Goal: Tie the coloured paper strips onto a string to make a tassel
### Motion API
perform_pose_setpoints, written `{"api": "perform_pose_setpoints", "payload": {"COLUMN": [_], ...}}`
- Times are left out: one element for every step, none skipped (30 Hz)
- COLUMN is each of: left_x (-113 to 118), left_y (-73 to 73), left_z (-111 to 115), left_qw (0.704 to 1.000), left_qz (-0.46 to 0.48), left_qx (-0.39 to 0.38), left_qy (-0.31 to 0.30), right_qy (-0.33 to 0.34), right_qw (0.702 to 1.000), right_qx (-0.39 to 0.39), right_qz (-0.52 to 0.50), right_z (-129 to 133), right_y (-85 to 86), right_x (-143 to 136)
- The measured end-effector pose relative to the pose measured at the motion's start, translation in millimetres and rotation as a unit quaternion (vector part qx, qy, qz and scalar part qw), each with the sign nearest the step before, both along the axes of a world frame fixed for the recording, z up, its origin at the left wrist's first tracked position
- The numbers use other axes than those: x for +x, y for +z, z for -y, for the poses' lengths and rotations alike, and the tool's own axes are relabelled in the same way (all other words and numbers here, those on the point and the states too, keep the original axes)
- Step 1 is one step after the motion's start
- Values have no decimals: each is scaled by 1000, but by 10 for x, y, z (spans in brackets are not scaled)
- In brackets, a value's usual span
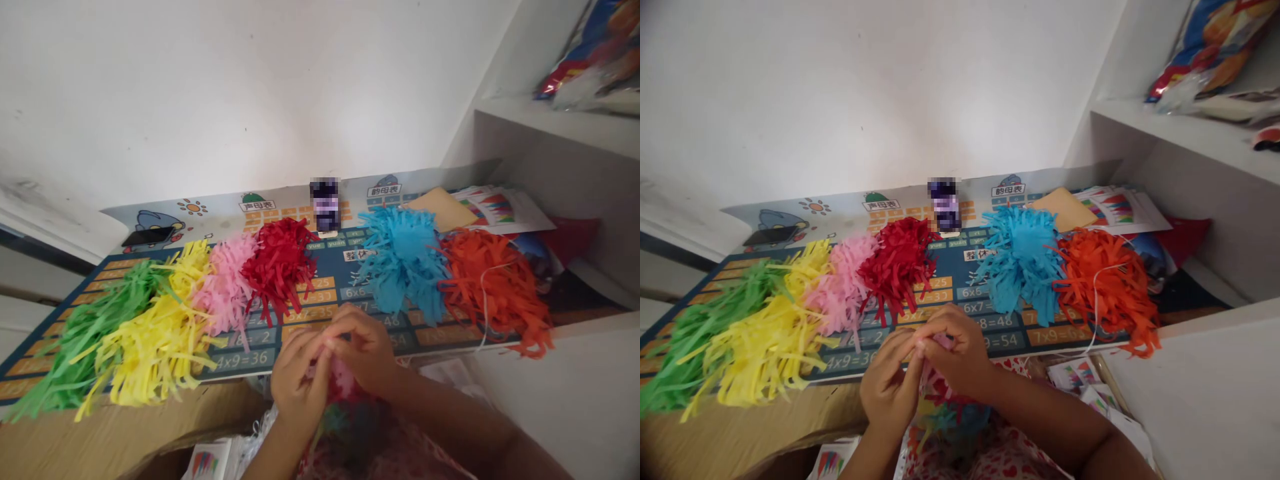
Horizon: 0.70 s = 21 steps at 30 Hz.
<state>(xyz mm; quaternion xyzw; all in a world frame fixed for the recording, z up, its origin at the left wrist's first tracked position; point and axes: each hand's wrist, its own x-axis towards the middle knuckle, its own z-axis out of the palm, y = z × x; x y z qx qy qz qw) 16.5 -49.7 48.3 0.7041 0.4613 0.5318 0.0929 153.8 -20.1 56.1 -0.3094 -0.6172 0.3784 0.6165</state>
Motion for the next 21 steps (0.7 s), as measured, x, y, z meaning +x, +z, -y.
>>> {"api": "perform_pose_setpoints", "payload": {"left_x": [-4, -9, -14, -20, -27, -36, -49, -67, -89, -116, -144, -172, -198, -219, -235, -245, -249, -247, -243, -236, -229], "left_y": [-13, -29, -48, -68, -85, -97, -101, -96, -83, -63, -41, -18, -1, 10, 10, -1, -21, -51, -87, -126, -166], "left_z": [-6, -10, -12, -15, -21, -32, -51, -78, -111, -147, -182, -212, -235, -250, -256, -256, -251, -242, -232, -221, -208], "left_qw": [1000, 1000, 999, 997, 992, 982, 966, 944, 917, 888, 863, 846, 836, 833, 836, 841, 848, 854, 861, 869, 878], "left_qz": [2, 8, 19, 39, 73, 123, 188, 263, 340, 410, 464, 500, 520, 528, 525, 517, 506, 493, 478, 460, 436], "left_qx": [-6, -20, -42, -70, -105, -141, -174, -198, -209, -208, -199, -185, -173, -163, -158, -157, -158, -162, -168, -176, -185], "left_qy": [-4, -6, -4, 3, 13, 22, 25, 23, 18, 13, 7, 4, 4, 8, 12, 20, 29, 39, 48, 55, 65], "right_qy": [-3, -3, 0, 9, 18, 24, 23, 9, -24, -65, -114, -148, -140, -130, -125, -117, -112, -108, -105, -102, -101], "right_qw": [1000, 999, 998, 996, 994, 991, 986, 979, 966, 941, 901, 839, 764, 734, 711, 695, 690, 684, 680, 677, 676], "right_qx": [18, 37, 53, 64, 73, 77, 74, 68, 47, 17, -18, -60, -101, -127, -140, -148, -149, -148, -146, -144, -142], "right_qz": [13, 27, 41, 58, 79, 107, 146, 193, 255, 330, 419, 520, 622, 655, 678, 694, 699, 706, 711, 714, 716], "right_z": [6, 11, 6, -18, -72, -165, -302, -484, -703, -947, -1198, -1439, -1654, -1830, -1962, -2051, -2102, -2122, -2120, -2107, -2089], "right_y": [14, 33, 55, 83, 115, 149, 182, 209, 225, 228, 215, 188, 148, 98, 43, -15, -71, -123, -167, -202, -227], "right_x": [-10, -17, -18, -8, 18, 64, 137, 237, 363, 512, 675, 843, 1005, 1152, 1276, 1375, 1446, 1493, 1518, 1525, 1519]}}
